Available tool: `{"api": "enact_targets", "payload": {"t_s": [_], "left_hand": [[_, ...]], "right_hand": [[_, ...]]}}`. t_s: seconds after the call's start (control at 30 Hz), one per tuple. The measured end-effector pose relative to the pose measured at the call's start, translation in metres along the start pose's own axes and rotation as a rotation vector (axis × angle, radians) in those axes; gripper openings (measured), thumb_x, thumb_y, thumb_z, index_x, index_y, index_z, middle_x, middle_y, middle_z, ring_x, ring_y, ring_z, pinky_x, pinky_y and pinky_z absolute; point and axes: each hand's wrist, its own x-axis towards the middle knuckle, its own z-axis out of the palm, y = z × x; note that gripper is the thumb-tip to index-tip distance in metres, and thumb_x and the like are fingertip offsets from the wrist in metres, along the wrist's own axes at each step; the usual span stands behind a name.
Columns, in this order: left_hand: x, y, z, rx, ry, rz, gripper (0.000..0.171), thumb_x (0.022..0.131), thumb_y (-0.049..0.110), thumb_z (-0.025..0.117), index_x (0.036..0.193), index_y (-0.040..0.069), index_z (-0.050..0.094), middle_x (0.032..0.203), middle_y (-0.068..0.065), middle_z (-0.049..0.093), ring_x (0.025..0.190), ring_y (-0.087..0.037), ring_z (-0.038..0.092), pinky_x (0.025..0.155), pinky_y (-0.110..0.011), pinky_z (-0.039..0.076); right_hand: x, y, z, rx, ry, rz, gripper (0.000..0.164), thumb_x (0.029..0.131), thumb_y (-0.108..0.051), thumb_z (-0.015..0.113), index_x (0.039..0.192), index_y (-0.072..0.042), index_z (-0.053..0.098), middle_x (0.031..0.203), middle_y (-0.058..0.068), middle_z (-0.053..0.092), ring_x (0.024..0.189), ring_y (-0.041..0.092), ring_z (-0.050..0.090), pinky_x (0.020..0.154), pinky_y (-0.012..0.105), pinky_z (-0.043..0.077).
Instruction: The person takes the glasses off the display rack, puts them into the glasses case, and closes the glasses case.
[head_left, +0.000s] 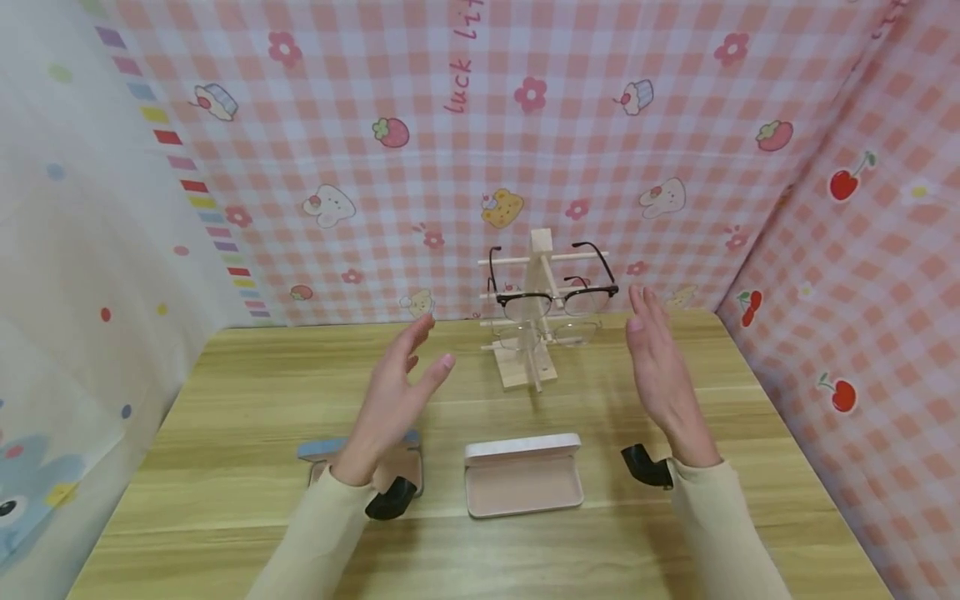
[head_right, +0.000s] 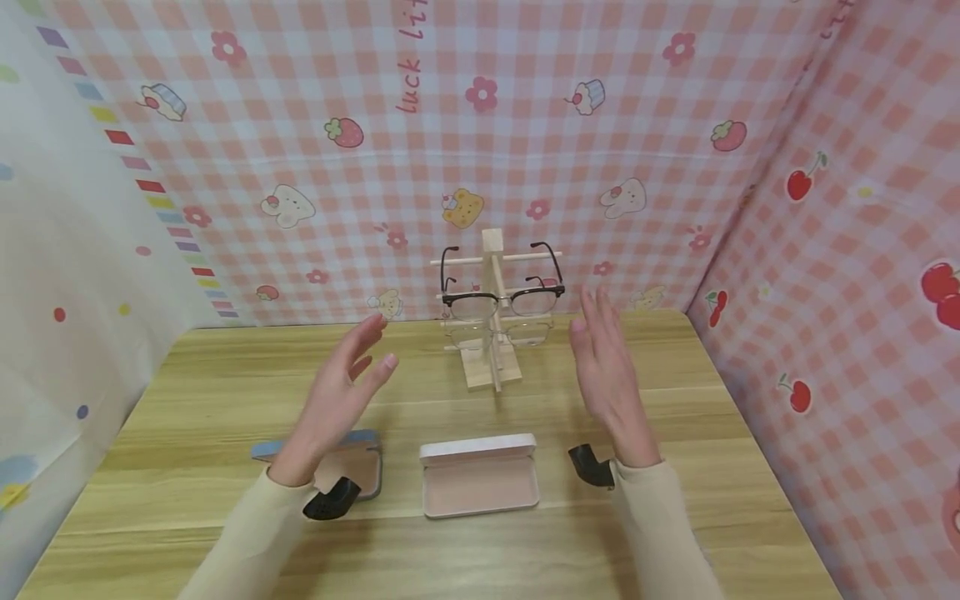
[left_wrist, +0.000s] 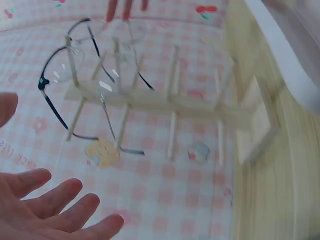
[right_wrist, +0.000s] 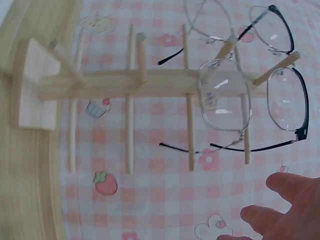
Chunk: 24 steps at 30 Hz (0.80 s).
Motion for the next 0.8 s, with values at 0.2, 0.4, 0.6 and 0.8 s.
{"api": "enact_targets", "payload": {"t_s": [0.2,0.4,0.6,0.8], "left_hand": [[0.012,0.015,0.009,-0.172,0.042,0.019,0.061,0.104,0.028,0.065,0.157,0.010,0.040,0.155,-0.007,0.049,0.143,-0.024,0.046,0.115,-0.041,0.045],[0.021,0.024,0.016,-0.281,0.067,-0.002,0.053,0.105,0.017,0.063,0.154,0.009,0.045,0.148,-0.007,0.055,0.138,-0.022,0.052,0.112,-0.036,0.048],[0.030,0.030,0.024,-0.423,0.079,-0.008,0.047,0.106,0.013,0.061,0.150,0.005,0.048,0.144,-0.011,0.058,0.131,-0.023,0.058,0.107,-0.033,0.051],[0.040,0.036,0.032,-0.604,0.066,-0.043,0.042,0.105,0.006,0.059,0.146,-0.001,0.050,0.142,-0.019,0.059,0.127,-0.029,0.061,0.104,-0.033,0.054]], "right_hand": [[0.009,-0.009,0.000,0.109,0.023,-0.013,0.060,0.113,-0.049,0.020,0.166,-0.020,0.021,0.172,-0.003,0.013,0.158,0.022,0.009,0.129,0.048,0.007],[0.016,-0.018,0.000,0.158,0.061,0.037,0.061,0.113,-0.050,0.020,0.164,-0.017,0.029,0.169,-0.003,0.024,0.156,0.018,0.016,0.129,0.046,0.010],[0.020,-0.024,0.002,0.238,0.110,0.100,0.063,0.112,-0.053,0.021,0.161,-0.017,0.037,0.167,-0.005,0.032,0.153,0.014,0.025,0.127,0.045,0.022],[0.025,-0.026,0.005,0.388,0.157,0.078,0.061,0.114,-0.046,0.024,0.158,-0.007,0.041,0.161,0.007,0.043,0.150,0.021,0.037,0.125,0.042,0.029]]}}
